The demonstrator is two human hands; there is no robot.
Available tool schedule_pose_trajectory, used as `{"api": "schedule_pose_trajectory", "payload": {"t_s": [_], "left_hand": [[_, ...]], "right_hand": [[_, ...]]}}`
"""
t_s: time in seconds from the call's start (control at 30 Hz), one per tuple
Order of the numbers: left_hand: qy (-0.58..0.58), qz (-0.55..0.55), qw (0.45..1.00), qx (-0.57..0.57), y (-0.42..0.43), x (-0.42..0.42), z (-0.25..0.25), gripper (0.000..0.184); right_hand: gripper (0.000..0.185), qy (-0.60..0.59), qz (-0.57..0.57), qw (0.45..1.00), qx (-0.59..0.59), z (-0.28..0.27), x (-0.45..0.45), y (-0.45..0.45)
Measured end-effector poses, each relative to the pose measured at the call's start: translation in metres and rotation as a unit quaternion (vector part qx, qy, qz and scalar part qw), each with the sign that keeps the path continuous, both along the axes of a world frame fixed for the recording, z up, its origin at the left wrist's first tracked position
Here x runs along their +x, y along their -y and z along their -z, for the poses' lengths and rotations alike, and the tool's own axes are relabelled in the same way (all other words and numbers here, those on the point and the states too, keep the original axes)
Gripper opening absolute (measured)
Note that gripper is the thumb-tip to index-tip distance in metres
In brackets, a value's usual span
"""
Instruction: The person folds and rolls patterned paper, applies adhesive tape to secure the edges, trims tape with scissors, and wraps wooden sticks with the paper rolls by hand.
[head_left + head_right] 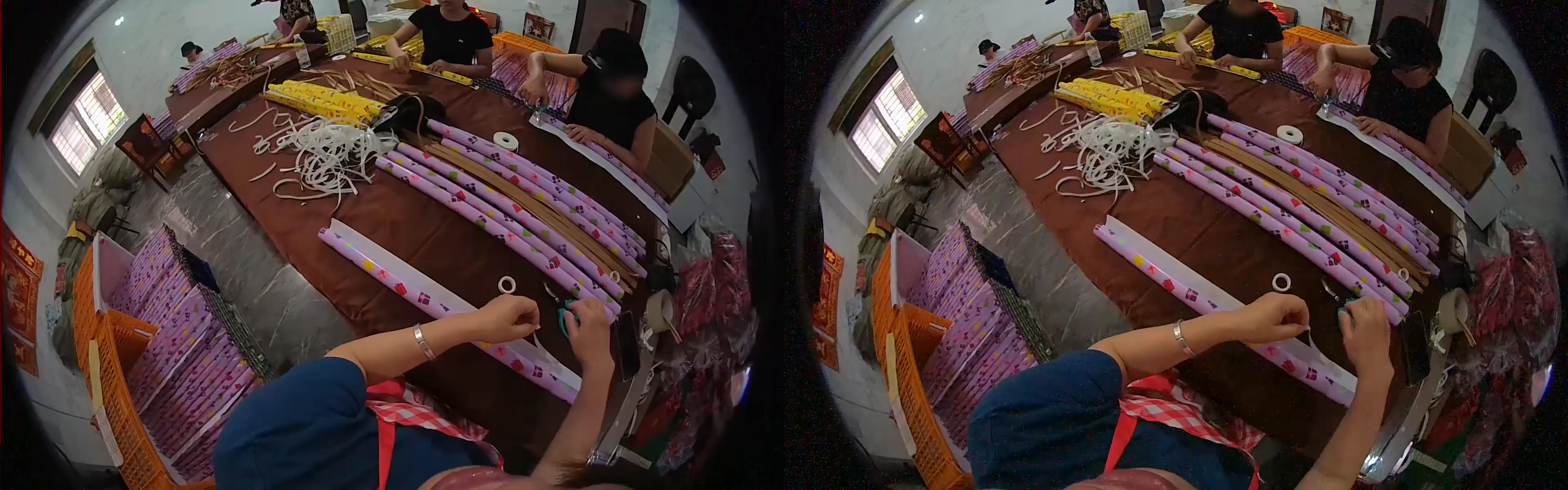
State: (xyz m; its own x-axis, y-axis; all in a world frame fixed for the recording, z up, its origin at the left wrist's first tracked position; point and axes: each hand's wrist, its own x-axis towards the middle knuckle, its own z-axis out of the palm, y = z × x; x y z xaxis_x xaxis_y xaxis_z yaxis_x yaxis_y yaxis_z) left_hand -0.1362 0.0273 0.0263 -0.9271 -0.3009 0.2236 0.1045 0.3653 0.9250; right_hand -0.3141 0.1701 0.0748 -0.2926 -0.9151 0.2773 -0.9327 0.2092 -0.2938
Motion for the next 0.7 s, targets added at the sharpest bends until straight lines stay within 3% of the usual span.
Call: {"api": "schedule_pose_trajectory", "payload": {"t_s": [0.1,0.13,0.23,0.7], "left_hand": [[-0.031,0.007,0.995,-0.098,0.001,-0.002,0.002,0.014],[-0.018,0.011,0.997,-0.074,-0.002,-0.001,-0.001,0.015],[-0.044,0.008,0.987,-0.155,-0.008,-0.003,-0.005,0.012],[-0.035,0.017,0.983,-0.182,-0.015,0.011,-0.008,0.013]], "right_hand": [[0.009,-0.012,-0.029,0.994,-0.102,-0.020,0.048,-0.017],[0.014,-0.011,-0.013,0.990,-0.138,-0.015,0.056,-0.023],[0.020,-0.011,0.022,0.996,-0.091,-0.015,0.076,-0.034],[0.014,-0.058,0.063,0.994,-0.065,0.004,0.107,-0.037]]}}
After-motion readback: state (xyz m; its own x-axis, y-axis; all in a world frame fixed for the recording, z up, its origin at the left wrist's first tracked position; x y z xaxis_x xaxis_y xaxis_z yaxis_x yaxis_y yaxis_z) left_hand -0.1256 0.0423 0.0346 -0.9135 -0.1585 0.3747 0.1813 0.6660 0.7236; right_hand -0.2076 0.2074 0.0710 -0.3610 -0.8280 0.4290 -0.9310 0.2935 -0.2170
